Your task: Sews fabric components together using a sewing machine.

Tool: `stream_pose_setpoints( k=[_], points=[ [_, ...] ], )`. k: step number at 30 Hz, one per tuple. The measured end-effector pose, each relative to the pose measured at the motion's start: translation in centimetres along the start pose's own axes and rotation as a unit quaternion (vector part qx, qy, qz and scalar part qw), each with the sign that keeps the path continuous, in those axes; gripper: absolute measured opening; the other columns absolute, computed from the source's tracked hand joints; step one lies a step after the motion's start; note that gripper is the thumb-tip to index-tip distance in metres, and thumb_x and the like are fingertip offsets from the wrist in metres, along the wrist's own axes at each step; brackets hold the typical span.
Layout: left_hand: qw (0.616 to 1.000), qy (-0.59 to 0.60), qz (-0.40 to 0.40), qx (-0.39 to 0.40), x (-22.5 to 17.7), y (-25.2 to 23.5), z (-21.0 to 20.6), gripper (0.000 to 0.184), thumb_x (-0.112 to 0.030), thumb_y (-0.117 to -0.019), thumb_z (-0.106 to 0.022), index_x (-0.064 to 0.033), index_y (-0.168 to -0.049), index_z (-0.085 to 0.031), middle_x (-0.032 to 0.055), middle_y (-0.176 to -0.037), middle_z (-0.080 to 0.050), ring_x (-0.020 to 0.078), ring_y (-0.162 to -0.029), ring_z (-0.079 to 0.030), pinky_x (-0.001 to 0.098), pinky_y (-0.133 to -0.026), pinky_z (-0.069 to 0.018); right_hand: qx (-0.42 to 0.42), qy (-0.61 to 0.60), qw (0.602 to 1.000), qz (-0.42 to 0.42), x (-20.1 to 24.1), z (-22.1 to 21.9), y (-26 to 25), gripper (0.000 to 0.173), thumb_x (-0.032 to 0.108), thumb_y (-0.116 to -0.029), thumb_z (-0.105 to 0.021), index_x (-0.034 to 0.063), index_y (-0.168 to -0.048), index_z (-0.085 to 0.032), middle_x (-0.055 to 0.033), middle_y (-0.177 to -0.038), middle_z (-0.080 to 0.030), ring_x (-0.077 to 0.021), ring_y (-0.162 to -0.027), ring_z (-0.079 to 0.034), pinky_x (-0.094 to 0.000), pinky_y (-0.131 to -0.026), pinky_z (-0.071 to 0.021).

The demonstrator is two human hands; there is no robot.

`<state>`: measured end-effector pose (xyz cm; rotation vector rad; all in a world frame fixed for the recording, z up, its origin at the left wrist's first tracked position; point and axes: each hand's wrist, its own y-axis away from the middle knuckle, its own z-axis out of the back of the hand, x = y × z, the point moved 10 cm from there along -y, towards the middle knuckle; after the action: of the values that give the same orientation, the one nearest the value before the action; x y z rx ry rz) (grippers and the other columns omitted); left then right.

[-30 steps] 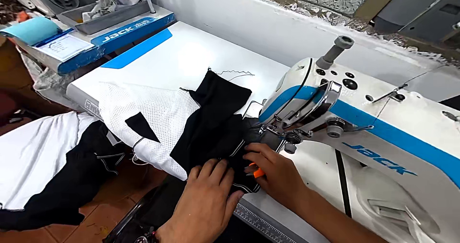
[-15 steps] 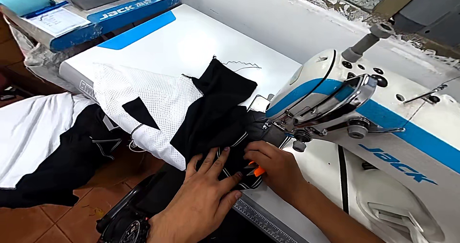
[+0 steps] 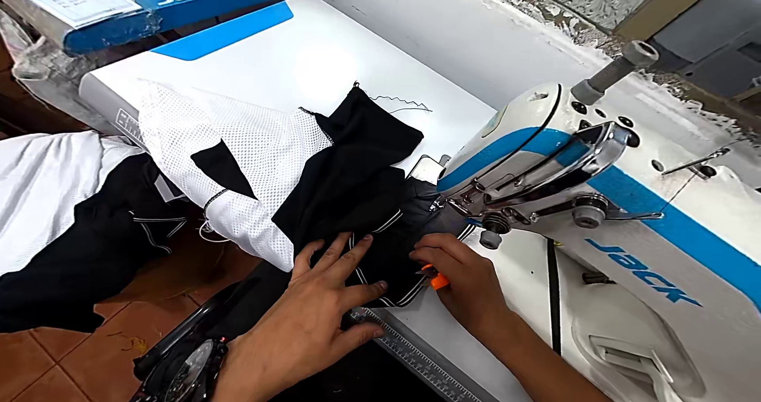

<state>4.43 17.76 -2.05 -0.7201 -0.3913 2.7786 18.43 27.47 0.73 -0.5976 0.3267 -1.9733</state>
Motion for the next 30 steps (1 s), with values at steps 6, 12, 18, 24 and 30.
stream_pose_setpoints(
  k=[6, 12, 18, 24, 30],
  points=[
    [0.995, -0.081, -0.053, -0.032, -3.3, -0.9, 0.5, 0.021, -0.031, -0.0995, -0.058, -0.0132, -0.101, -0.069, 0.0081, -0.127, -0.068, 0.0273, -0.129, -0.06, 0.0507, -0.107, -0.0495, 0.037, 0.016, 0.999, 0.035, 0.3, -1.0, -0.3, 0.021, 0.021, -0.0957, -0.063, 0.0212, -0.113, -0.075, -0.001, -0.116, -0.068, -0.014, -0.092, -0.069, -0.03, -0.064, -0.0579],
    [0.995, -0.081, -0.037, -0.033, -2.2, -1.0, -0.2, 0.039, -0.034, -0.1022, -0.05, -0.0203, -0.135, -0.065, 0.0038, -0.123, -0.068, 0.0229, -0.117, -0.064, 0.0411, -0.093, -0.0534, 0.071, 0.056, 0.995, 0.041, 0.6, -1.7, -0.4, 0.037, 0.02, -0.0904, -0.061, 0.027, -0.124, -0.073, -0.0012, -0.116, -0.065, -0.0162, -0.092, -0.066, -0.0303, -0.06, -0.0542],
    [0.993, -0.109, -0.024, -0.048, -2.1, -0.9, -0.2, 0.043, -0.042, -0.1009, -0.052, -0.0126, -0.128, -0.069, 0.0066, -0.123, -0.068, 0.0262, -0.117, -0.064, 0.0396, -0.092, -0.0551, 0.082, 0.077, 0.993, 0.019, 0.5, -1.9, -0.8, 0.044, 0.025, -0.0893, -0.058, 0.0263, -0.132, -0.069, -0.0018, -0.108, -0.063, -0.0149, -0.082, -0.064, -0.0296, -0.054, -0.05],
    [0.993, -0.107, -0.036, -0.043, -1.8, -0.6, -0.3, 0.037, -0.036, -0.1032, -0.051, -0.0151, -0.127, -0.07, -0.0025, -0.139, -0.064, 0.0195, -0.123, -0.062, 0.0387, -0.094, -0.0527, -0.017, 0.063, 0.997, -0.032, -0.3, 0.3, -0.7, 0.034, 0.037, -0.098, -0.062, 0.0184, -0.126, -0.07, -0.0055, -0.117, -0.066, -0.0202, -0.106, -0.065, -0.036, -0.081, -0.0571],
    [0.993, -0.104, -0.027, -0.046, -1.6, -0.4, -0.5, 0.035, -0.034, -0.1017, -0.054, -0.0206, -0.129, -0.07, 0.0007, -0.138, -0.065, 0.0218, -0.125, -0.062, 0.0395, -0.096, -0.0536, -0.007, 0.109, 0.994, -0.008, 0.4, -0.5, -0.5, 0.03, 0.032, -0.1015, -0.058, 0.0195, -0.124, -0.072, -0.0031, -0.115, -0.067, -0.0215, -0.106, -0.064, -0.0387, -0.083, -0.0547]
  ],
)
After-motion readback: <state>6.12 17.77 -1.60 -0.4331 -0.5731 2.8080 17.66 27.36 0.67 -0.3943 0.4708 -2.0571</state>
